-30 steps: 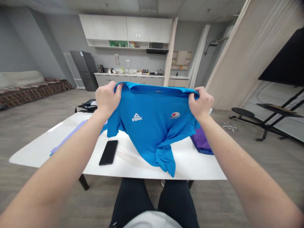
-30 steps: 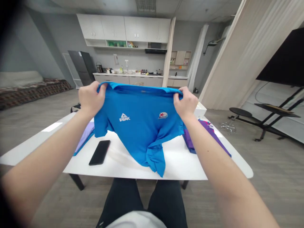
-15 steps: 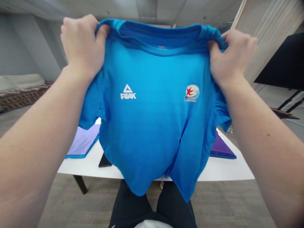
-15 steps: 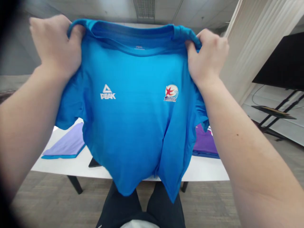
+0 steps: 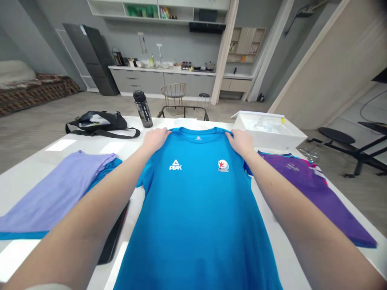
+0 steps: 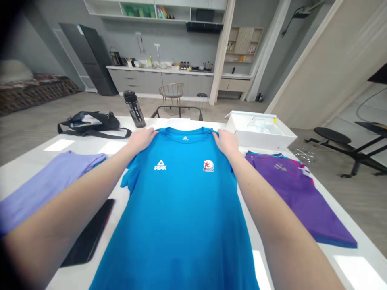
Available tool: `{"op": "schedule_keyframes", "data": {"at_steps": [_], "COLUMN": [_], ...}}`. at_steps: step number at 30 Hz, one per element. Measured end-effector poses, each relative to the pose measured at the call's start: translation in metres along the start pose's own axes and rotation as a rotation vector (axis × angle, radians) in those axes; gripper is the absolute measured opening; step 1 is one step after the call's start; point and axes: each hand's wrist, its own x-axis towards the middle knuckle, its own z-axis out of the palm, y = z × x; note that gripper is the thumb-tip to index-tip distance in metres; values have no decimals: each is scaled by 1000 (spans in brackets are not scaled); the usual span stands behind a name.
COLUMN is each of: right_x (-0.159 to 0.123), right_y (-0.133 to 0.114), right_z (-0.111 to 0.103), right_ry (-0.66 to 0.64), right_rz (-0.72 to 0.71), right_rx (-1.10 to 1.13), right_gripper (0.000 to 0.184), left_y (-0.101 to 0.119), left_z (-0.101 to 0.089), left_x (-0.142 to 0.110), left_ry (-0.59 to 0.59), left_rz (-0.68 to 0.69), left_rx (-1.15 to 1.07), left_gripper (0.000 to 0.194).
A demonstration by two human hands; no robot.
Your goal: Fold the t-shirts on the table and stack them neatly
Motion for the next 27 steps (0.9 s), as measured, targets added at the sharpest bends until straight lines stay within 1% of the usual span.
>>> {"op": "schedule_keyframes", "data": {"at_steps": [2,4,6,7,9,12,14,16,18,20,23,25,27], "right_x": [5,8,13,17,27,42,46,43,35,22,-1,-18,-33], "right_y": [-10,-17,-20,-20,-19,-13,-5,8,26,46,68,73,71], "right_z": [53,95,126,138,152,159,157,151,144,135,124,119,116], "right_ry": [-117,-223,-274,-277,-259,-238,-243,-265,-299,-349,-420,-396,-327], "right_rz": [-8,-13,-2,6,19,45,105,156,170,188,232,213,186], "right_rx": [-5,-5,3,9,31,113,191,240,235,211,190,160,126], "right_gripper": [53,53,54,54,54,52,55,60,62,59,47,36,30], "left_y": [0,-1,-2,-3,-4,-8,-15,-26,-40,-55,-72,-78,-78], "left_z": [54,97,127,137,150,154,150,143,135,129,126,126,127], "left_x": [11,21,29,34,43,54,55,50,38,22,-4,-19,-31], "left_ry": [-99,-177,-217,-218,-198,-162,-161,-185,-225,-255,-258,-223,-179], "left_rz": [1,-2,1,5,4,-23,-53,-80,-97,-113,-134,-124,-110], "left_rx": [-3,-13,-22,-26,-36,-65,-108,-154,-176,-182,-187,-162,-137], "left_gripper": [57,55,56,56,57,57,59,62,63,61,54,50,48]}}
